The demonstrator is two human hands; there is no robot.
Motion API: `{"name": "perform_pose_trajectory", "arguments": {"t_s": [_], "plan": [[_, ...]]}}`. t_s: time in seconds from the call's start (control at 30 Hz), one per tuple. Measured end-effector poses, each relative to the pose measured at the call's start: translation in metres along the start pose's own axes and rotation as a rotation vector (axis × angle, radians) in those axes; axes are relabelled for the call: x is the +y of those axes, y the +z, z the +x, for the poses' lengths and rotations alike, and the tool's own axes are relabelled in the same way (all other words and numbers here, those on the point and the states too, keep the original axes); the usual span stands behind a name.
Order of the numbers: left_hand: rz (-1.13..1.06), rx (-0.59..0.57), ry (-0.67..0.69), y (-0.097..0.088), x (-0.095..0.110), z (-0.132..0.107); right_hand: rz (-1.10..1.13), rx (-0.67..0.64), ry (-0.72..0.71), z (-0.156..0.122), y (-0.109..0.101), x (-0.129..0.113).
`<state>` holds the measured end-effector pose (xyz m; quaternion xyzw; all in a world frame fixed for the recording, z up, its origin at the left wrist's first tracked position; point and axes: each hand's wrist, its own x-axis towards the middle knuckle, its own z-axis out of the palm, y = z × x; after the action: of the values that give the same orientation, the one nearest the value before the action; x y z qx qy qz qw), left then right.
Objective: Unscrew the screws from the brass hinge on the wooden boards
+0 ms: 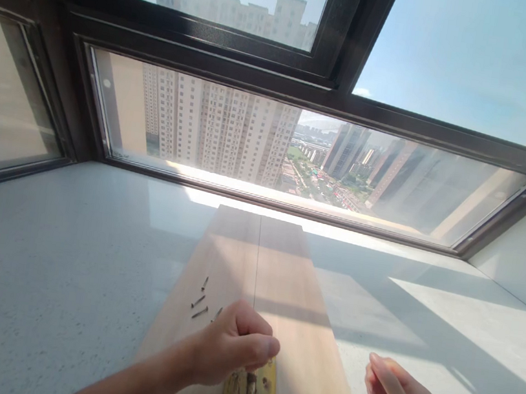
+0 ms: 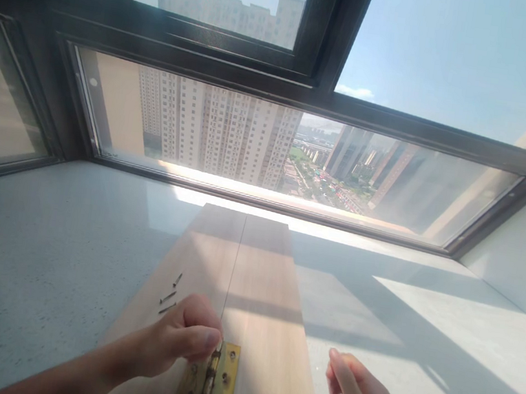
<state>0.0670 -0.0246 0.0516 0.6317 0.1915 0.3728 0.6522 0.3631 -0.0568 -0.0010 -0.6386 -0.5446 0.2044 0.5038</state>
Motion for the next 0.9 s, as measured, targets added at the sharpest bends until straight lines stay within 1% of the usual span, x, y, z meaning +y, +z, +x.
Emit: {"name": "perform_pose_trajectory", "arguments": {"t_s": [0.1,0.2,0.3,0.37,0.4,0.43,0.5,0.57,0.63,0.67,0.73,0.8,0.87,0.9], "plan": [[-0.015,0.227,0.069,0.010,-0.012,-0.004,0.001,-0.097,0.081,-0.003,-0.002,0.012],[-0.018,0.451,0.130,0.022,-0.028,-0.004,0.037,-0.108,0.099,-0.004,-0.004,0.021],[0.030,0.682,0.187,0.033,-0.038,-0.002,0.065,-0.109,0.111,-0.006,-0.003,0.025],[0.088,0.779,0.209,0.038,-0.040,-0.002,0.068,-0.120,0.118,-0.006,-0.002,0.025],[0.126,0.790,0.211,0.039,-0.040,-0.004,0.067,-0.129,0.120,-0.007,-0.002,0.025],[0.174,0.771,0.205,0.040,-0.038,-0.006,0.066,-0.139,0.122,-0.007,-0.001,0.024],[0.299,0.670,0.180,0.038,-0.032,-0.013,0.071,-0.156,0.122,-0.008,0.000,0.023],[0.464,0.518,0.154,0.032,-0.023,-0.021,0.074,-0.163,0.110,-0.008,0.000,0.021],[0.660,0.366,0.191,0.022,-0.012,-0.026,0.063,-0.163,0.091,-0.008,0.000,0.018],[0.780,0.257,0.267,0.016,-0.006,-0.028,0.051,-0.163,0.080,-0.008,0.000,0.016],[1.075,-0.025,0.407,0.004,0.008,-0.027,0.024,-0.167,0.066,-0.008,-0.001,0.012],[1.401,-0.145,0.458,-0.007,0.022,-0.025,0.001,-0.164,0.056,-0.008,-0.001,0.008],[1.676,-0.259,0.447,-0.013,0.034,-0.023,-0.017,-0.161,0.050,-0.008,-0.001,0.006],[1.776,-0.304,0.428,-0.014,0.040,-0.022,-0.026,-0.161,0.046,-0.008,-0.001,0.005]]}}
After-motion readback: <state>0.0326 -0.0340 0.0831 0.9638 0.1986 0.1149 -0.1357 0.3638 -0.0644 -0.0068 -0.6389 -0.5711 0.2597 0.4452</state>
